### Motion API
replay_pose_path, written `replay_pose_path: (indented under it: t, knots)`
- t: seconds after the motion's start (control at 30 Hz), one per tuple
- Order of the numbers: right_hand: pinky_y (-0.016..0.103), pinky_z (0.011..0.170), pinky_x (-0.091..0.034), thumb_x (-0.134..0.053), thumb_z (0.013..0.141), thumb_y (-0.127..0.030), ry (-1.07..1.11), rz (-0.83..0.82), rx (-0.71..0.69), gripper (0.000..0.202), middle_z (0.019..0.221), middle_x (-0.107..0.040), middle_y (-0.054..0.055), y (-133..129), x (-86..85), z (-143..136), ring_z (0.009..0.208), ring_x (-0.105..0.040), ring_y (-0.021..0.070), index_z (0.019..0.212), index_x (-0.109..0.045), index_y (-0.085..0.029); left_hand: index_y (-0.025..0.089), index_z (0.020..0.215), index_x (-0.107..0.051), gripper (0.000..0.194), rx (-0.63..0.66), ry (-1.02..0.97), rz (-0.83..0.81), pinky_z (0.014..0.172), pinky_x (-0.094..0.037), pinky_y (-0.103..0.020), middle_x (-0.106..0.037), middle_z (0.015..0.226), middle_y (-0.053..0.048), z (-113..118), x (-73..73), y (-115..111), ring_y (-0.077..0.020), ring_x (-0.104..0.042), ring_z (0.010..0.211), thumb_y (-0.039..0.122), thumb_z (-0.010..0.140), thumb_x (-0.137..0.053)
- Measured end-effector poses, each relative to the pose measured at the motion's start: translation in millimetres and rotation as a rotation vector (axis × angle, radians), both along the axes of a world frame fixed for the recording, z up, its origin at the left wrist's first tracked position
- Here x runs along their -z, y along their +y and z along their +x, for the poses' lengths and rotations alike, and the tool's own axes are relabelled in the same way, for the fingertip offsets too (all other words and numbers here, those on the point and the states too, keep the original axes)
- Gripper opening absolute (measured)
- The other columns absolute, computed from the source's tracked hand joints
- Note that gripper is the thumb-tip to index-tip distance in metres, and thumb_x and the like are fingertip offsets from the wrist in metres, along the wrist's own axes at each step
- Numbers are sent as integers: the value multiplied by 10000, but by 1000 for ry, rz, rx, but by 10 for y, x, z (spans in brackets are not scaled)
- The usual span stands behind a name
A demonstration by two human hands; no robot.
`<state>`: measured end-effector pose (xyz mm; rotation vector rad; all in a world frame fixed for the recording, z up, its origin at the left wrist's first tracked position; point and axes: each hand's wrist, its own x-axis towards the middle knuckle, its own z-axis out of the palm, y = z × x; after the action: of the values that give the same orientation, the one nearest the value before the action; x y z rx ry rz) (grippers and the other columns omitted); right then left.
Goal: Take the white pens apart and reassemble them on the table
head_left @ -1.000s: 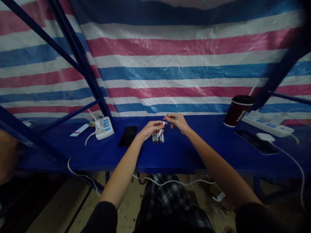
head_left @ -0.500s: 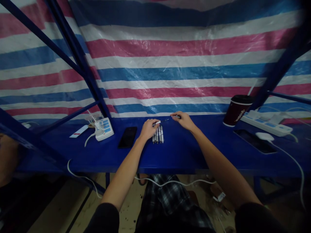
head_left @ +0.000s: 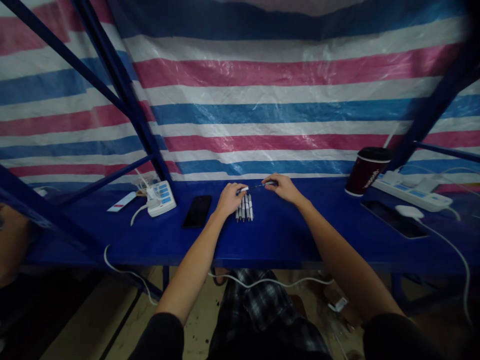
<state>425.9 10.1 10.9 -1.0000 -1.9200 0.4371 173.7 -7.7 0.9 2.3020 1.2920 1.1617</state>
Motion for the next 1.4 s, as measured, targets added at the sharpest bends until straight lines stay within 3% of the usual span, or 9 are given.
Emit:
replay_pose_path:
  t: [0.17,0.3,0.53,0.67,0.77,1.03,1.13,1.3,1.4]
  knots:
    - [375,868,-482,-711,787,-181,-14,-2,-41,192,978,-764,66,-21,13,-61,866,-656,229,942,-815,-225,243,1149,-779,255,12,82,4,1006,-422,-416,-715,1013,-100,2,8,-3,-284,-580,995,260,945,-627]
    - [352,834,-488,-729,794,-185,-34,13,-103,179,971,-768,61,-72,21,-182,867,-675,224,943,-815,-231,243,1134,-784,248,118,38,-9,979,-434,-370,-701,1059,-92,20,11,-12,-260,-614,1018,290,959,-614]
    - [325,762,-495,-748,797,-182,35,90,-150,145,924,-770,56,-97,59,-285,791,-683,205,936,-784,-201,172,901,-761,304,231,25,-119,765,-424,-292,-668,826,-42,47,-1,-35,-183,-586,756,335,994,-523]
    - [319,752,-504,-745,796,-170,55,113,-154,118,873,-766,47,-78,69,-257,761,-683,196,909,-774,-190,160,990,-758,342,215,-5,-194,673,-393,-271,-663,763,-21,50,-24,-63,-160,-556,679,401,989,-516]
    - [320,760,-511,-744,802,-172,62,106,-158,103,864,-767,42,-92,58,-255,769,-693,198,899,-769,-194,146,933,-753,376,221,-33,-221,643,-378,-262,-640,710,-17,48,-37,-72,-143,-546,635,420,991,-502]
    - [333,796,-526,-738,812,-228,112,52,-190,99,887,-773,60,-135,40,-276,810,-717,216,896,-764,-182,140,1031,-772,449,298,-85,-310,574,-350,-244,-567,639,12,30,-4,-22,-112,-474,548,469,1006,-468]
    - [334,803,-520,-733,843,-303,83,-19,-191,139,856,-774,60,-120,51,-264,810,-715,218,897,-772,-181,158,1022,-775,406,260,-40,-238,625,-410,-255,-629,687,-3,28,-9,-24,-134,-549,610,447,1007,-490]
    - [300,705,-501,-730,857,-385,33,-120,-221,281,909,-768,51,-97,79,-235,722,-677,181,1056,-729,-186,222,1042,-780,216,165,76,17,881,-495,-321,-742,1023,-55,33,-13,-41,-210,-684,958,341,961,-618]
    - [291,656,-475,-678,899,-413,-18,-110,-183,249,842,-744,43,-101,78,-228,632,-633,160,978,-719,-180,253,1066,-784,198,125,137,77,875,-511,-330,-733,1035,-52,27,-16,-50,-216,-687,969,334,955,-642]
